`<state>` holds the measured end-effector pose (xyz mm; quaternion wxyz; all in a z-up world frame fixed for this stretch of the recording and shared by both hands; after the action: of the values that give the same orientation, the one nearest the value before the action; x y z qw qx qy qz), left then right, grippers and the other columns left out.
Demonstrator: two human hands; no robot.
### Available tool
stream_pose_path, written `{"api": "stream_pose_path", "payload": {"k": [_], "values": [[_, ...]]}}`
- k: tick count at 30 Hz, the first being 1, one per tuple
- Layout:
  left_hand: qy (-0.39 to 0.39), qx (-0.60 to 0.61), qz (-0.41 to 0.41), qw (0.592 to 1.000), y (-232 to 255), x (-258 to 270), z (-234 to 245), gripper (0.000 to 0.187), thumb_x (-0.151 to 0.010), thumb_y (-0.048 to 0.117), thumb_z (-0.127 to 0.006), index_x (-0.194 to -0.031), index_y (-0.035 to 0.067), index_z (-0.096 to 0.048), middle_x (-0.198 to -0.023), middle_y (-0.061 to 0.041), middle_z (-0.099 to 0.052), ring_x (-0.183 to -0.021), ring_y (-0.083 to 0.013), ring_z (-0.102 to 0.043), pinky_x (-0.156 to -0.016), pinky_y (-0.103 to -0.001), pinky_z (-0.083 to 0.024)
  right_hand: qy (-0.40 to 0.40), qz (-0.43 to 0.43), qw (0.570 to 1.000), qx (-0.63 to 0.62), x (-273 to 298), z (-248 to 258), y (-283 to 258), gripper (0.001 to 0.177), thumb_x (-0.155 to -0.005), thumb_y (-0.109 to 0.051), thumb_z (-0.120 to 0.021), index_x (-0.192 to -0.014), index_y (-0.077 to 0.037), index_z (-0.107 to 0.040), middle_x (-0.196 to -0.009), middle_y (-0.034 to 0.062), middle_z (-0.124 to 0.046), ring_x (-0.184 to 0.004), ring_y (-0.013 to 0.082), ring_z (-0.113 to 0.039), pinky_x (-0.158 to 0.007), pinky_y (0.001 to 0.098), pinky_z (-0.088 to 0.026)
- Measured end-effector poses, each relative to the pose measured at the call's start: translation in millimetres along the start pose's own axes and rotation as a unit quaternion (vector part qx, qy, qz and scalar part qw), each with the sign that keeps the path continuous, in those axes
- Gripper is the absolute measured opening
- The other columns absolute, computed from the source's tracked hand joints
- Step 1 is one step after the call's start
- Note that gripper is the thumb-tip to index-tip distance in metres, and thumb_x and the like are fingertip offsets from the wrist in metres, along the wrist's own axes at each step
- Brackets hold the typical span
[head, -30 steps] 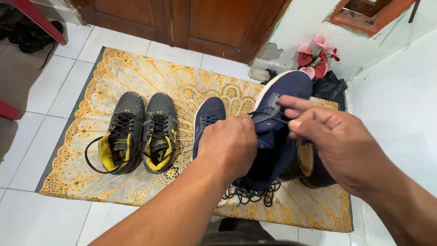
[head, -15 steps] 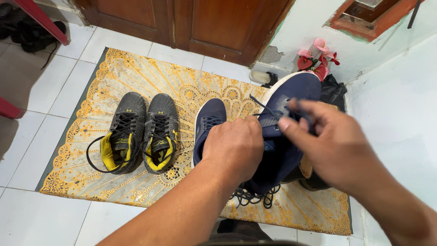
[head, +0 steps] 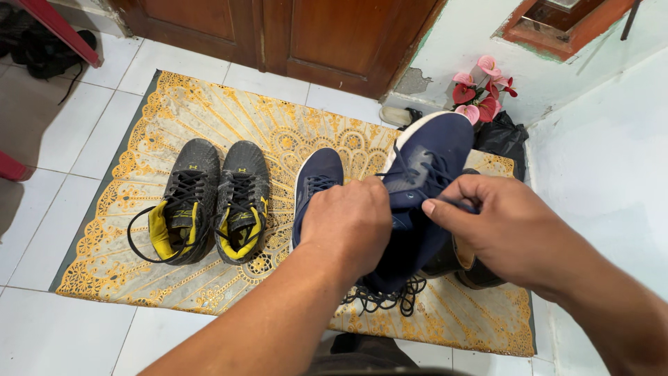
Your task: The person removes the laces from a pair of black shoes and places them on the mat. Then, the person picks up a blue sneaker and begins threading the laces through the eyelets, pulling them tight and adjusting the fit.
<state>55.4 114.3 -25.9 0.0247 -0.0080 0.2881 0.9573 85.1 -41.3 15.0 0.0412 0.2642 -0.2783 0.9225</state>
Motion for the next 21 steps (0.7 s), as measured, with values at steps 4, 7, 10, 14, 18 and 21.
{"api": "stream_pose_path", "payload": {"k": [4,7,10,14,18,21], "values": [[-0.025,0.01,0.019,0.999,-3.3,0.0,2.7,0.018,-0.091,0.012,-0.05,-0.102,0.004,-0.062,-0.094,-0.022,-0.073,-0.089,-0.0405,-0.072,-0.081,-0.052,-0.056,-0.066,0.063,0.976,-0.198,-4.7,-3.5,3.8,0.029,-0.098,-0.024,-0.066,-0.111,0.002,-0.069,-0.078,0.0036,-0.06,-0.067,0.0137,-0.049,-0.057,0.0326,-0.04],[-0.017,0.021,0.019,0.999,-0.2,-1.9,9.0,0.02,-0.092,0.014,-0.049,-0.103,0.003,-0.061,-0.092,-0.023,-0.073,-0.089,-0.042,-0.072,-0.08,-0.053,-0.055,-0.089,0.094,0.921,-0.366,-6.4,-1.5,0.8,0.036,-0.097,-0.017,-0.058,-0.126,0.002,-0.065,-0.093,0.0041,-0.062,-0.084,0.0129,-0.056,-0.072,0.0305,-0.044],[-0.035,0.03,0.042,0.998,-4.6,-3.9,11.0,0.021,-0.093,0.014,-0.047,-0.103,0.003,-0.062,-0.093,-0.024,-0.073,-0.09,-0.0439,-0.071,-0.084,-0.054,-0.054,-0.106,0.134,0.881,-0.44,0.2,5.2,-5.2,0.041,-0.103,-0.014,-0.053,-0.136,0.009,-0.062,-0.101,0.0066,-0.061,-0.093,0.0149,-0.056,-0.083,0.0337,-0.044],[-0.051,0.033,0.049,0.997,-6.1,-6.1,11.4,0.023,-0.093,0.018,-0.047,-0.103,0.004,-0.062,-0.095,-0.024,-0.073,-0.092,-0.0438,-0.071,-0.085,-0.054,-0.053,-0.061,0.147,0.857,-0.49,1.4,11.5,-5.4,0.034,-0.103,-0.013,-0.05,-0.125,0.011,-0.062,-0.116,0.0107,-0.069,-0.09,0.011,-0.052,-0.094,0.0344,-0.044],[-0.049,0.029,0.05,0.997,-5.1,-4.9,10.8,0.024,-0.093,0.018,-0.046,-0.105,0.003,-0.062,-0.096,-0.024,-0.073,-0.093,-0.0434,-0.071,-0.085,-0.054,-0.053,-0.05,0.182,0.861,-0.473,3.6,15.2,-14.1,0.031,-0.103,-0.016,-0.046,-0.113,0.005,-0.066,-0.112,0.023,-0.07,-0.096,0.0213,-0.063,-0.094,0.0407,-0.047],[-0.052,0.024,0.052,0.997,-6.3,-3.1,8.9,0.025,-0.093,0.016,-0.046,-0.106,0.003,-0.062,-0.097,-0.024,-0.073,-0.093,-0.0437,-0.071,-0.086,-0.054,-0.053,-0.087,0.224,0.832,-0.5,7.5,17.1,-20.1,0.03,-0.111,-0.019,-0.048,-0.09,-0.001,-0.059,-0.098,0.018,-0.071,-0.112,0.031,-0.07,-0.098,0.0442,-0.048]]}}
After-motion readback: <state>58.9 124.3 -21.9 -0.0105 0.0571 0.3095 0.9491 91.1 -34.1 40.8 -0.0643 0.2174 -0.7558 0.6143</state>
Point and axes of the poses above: each hand's wrist, its own x-axis away from the middle knuckle, its own z-axis out of the back of the hand, y = z × x, the point moved 9 cm from there along -x, towards the middle knuckle
